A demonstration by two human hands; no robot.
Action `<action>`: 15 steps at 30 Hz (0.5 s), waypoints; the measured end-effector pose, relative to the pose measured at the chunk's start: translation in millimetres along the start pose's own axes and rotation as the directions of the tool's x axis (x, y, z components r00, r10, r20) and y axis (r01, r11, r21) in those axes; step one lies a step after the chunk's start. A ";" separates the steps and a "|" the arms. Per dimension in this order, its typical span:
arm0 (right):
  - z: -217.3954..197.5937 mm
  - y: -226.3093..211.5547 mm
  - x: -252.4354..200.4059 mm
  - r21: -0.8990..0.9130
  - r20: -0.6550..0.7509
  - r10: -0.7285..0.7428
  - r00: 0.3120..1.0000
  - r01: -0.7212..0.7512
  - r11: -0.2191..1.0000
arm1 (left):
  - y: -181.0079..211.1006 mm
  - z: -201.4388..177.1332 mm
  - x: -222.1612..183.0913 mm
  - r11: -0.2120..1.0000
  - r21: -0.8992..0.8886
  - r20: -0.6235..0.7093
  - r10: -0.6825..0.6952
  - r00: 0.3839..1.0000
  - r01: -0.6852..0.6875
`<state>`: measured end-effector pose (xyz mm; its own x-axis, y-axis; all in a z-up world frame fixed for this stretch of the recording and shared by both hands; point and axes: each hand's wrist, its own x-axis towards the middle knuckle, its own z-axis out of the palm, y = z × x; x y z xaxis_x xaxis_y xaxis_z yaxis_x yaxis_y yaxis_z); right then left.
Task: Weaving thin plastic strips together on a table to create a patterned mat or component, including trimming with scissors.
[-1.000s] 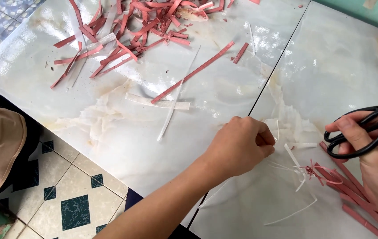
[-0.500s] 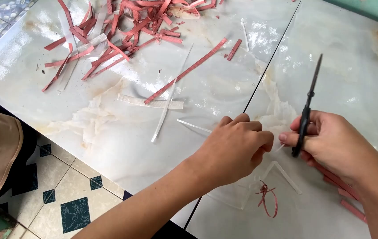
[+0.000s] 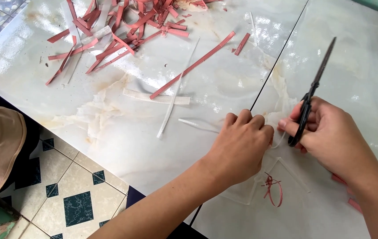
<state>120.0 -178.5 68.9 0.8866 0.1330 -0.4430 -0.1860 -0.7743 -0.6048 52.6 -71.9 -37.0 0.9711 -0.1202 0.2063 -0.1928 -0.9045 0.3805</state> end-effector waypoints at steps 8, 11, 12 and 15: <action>-3.6 56.1 5.8 0.217 -0.310 -0.217 0.926 0.292 0.932 | -2.4 0.5 1.1 0.996 -0.075 0.009 -0.037 0.999 0.037; -4.5 56.2 -4.4 0.212 -0.250 -0.112 0.962 0.167 0.963 | -3.8 0.9 0.8 0.992 -0.125 0.010 -0.024 1.000 0.025; -4.4 56.1 -6.3 0.166 -0.213 -0.045 0.976 0.082 0.983 | -4.5 1.3 0.7 0.988 -0.151 0.010 -0.017 1.000 0.018; -4.3 44.3 -13.1 0.197 -0.142 0.048 0.989 -0.019 0.980 | -2.8 -6.1 1.0 0.985 -0.171 0.045 -0.023 0.999 0.030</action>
<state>102.0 -217.2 50.8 0.9279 0.0067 -0.3727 -0.2825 -0.6396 -0.7149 53.3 -67.0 -32.3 0.9806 -0.1176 0.1571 -0.1846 -0.8243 0.5353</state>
